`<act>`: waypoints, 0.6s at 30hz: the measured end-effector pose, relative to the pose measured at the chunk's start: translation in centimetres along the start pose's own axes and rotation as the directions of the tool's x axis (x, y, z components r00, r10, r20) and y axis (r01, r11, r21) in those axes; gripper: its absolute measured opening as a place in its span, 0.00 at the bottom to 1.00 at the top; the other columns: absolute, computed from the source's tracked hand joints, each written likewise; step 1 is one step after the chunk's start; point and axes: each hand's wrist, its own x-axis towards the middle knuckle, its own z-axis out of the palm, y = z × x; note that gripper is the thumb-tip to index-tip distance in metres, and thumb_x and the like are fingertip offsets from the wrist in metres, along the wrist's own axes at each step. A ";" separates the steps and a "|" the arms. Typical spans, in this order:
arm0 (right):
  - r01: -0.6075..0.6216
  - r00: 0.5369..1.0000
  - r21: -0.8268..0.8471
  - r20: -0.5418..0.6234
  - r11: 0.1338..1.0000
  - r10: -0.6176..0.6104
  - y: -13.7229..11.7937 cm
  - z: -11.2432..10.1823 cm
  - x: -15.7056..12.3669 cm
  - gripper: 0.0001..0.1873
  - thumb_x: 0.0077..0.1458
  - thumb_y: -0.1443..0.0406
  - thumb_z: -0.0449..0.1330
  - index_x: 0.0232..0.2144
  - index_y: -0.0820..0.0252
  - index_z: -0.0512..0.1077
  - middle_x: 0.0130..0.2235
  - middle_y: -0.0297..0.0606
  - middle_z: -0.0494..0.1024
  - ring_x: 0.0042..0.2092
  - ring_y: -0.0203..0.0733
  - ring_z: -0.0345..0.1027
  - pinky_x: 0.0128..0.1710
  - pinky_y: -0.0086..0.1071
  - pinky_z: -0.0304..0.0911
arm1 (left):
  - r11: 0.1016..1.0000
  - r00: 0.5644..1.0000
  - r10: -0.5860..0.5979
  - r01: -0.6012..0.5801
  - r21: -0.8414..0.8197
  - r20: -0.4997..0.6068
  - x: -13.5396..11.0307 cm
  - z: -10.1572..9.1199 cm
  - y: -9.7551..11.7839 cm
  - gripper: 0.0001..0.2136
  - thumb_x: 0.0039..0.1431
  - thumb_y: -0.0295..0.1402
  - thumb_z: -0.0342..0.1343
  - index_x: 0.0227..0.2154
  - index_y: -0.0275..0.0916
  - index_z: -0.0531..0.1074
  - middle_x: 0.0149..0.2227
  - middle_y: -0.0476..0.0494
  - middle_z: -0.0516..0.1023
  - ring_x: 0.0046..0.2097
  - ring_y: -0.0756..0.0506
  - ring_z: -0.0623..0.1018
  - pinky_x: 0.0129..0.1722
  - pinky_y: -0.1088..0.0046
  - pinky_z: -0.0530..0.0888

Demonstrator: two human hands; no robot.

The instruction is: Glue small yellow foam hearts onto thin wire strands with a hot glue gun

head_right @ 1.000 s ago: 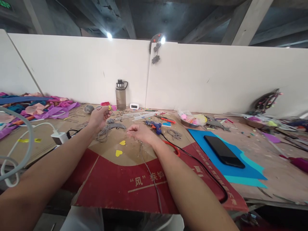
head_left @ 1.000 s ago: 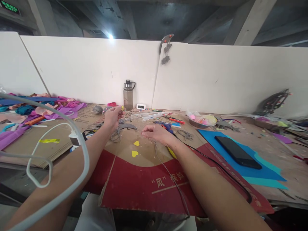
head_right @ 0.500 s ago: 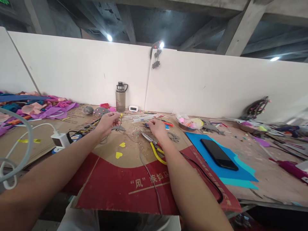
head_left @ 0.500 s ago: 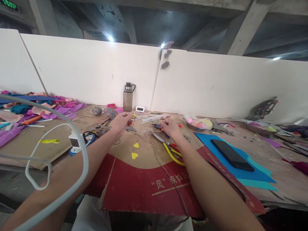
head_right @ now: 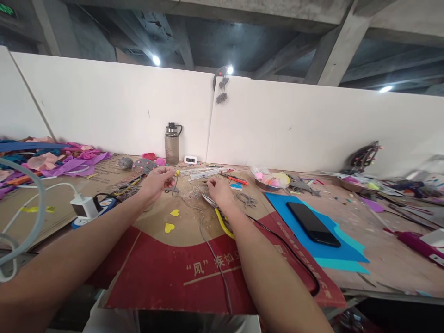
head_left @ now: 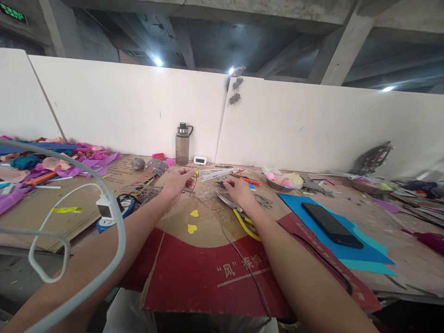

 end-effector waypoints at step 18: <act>-0.054 0.988 0.020 -0.142 0.998 0.057 0.5 -1.8 0.9 0.13 0.55 0.62 0.51 0.35 0.59 0.74 0.32 0.35 0.79 0.33 0.37 0.70 0.34 0.29 0.64 | 0.978 1.000 -0.008 0.004 0.207 0.022 0.3 -0.4 -1.6 0.08 0.47 0.36 0.59 0.25 0.35 0.70 0.15 0.51 0.71 0.17 0.54 0.69 0.19 0.80 0.66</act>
